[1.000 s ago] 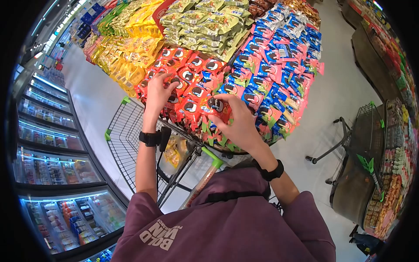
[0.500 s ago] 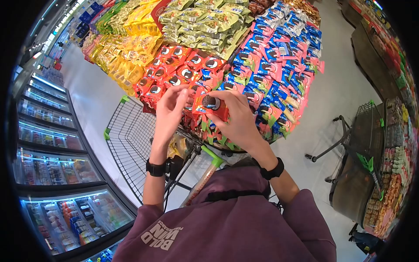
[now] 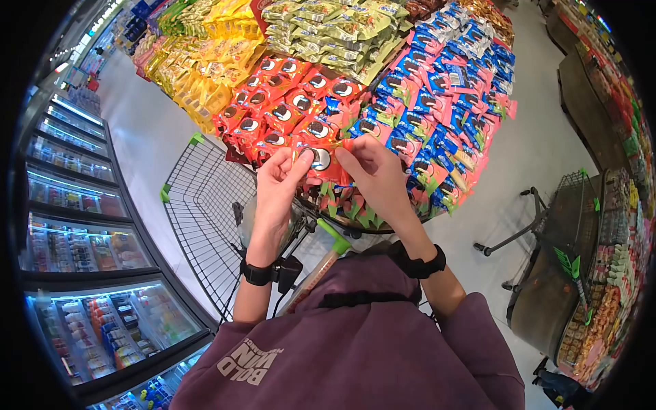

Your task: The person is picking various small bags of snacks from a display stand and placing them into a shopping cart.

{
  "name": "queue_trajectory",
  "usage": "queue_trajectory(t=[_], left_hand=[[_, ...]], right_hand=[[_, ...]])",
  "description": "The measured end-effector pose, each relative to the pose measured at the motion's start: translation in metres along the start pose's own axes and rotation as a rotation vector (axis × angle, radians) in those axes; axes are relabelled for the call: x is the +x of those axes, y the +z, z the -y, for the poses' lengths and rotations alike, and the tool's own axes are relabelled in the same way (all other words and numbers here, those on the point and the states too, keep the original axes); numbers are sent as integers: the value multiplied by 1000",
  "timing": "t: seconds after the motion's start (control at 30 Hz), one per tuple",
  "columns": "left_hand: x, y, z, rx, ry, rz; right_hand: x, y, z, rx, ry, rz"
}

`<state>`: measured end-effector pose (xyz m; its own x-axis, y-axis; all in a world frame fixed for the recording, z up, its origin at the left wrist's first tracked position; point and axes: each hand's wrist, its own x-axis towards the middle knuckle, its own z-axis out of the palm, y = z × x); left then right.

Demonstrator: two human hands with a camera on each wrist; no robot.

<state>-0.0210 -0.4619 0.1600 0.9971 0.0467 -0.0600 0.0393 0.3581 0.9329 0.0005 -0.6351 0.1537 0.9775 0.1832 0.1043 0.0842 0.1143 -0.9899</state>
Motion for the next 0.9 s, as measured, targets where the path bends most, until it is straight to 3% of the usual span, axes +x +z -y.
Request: queue_trajectory(t=[0.13, 0.2, 0.4, 0.7, 0.8, 0.9], left_hand=[[-6, -2, -5, 78, -123, -7], [-6, -4, -2, 8, -134, 11], [-9, -5, -1, -52, -94, 34], [-15, -7, -2, 94, -3, 60], [-16, -13, -1, 141, -27, 68], [-17, -22, 8, 182, 28, 44]], right_hand=[[0, -4, 2, 60, 131, 40], [-1, 2, 8, 202, 177, 30], [0, -2, -4, 270, 241, 28], [-2, 0, 1, 192, 135, 46], [-2, -3, -6, -4, 14, 7], [-8, -2, 1, 53, 20, 34]])
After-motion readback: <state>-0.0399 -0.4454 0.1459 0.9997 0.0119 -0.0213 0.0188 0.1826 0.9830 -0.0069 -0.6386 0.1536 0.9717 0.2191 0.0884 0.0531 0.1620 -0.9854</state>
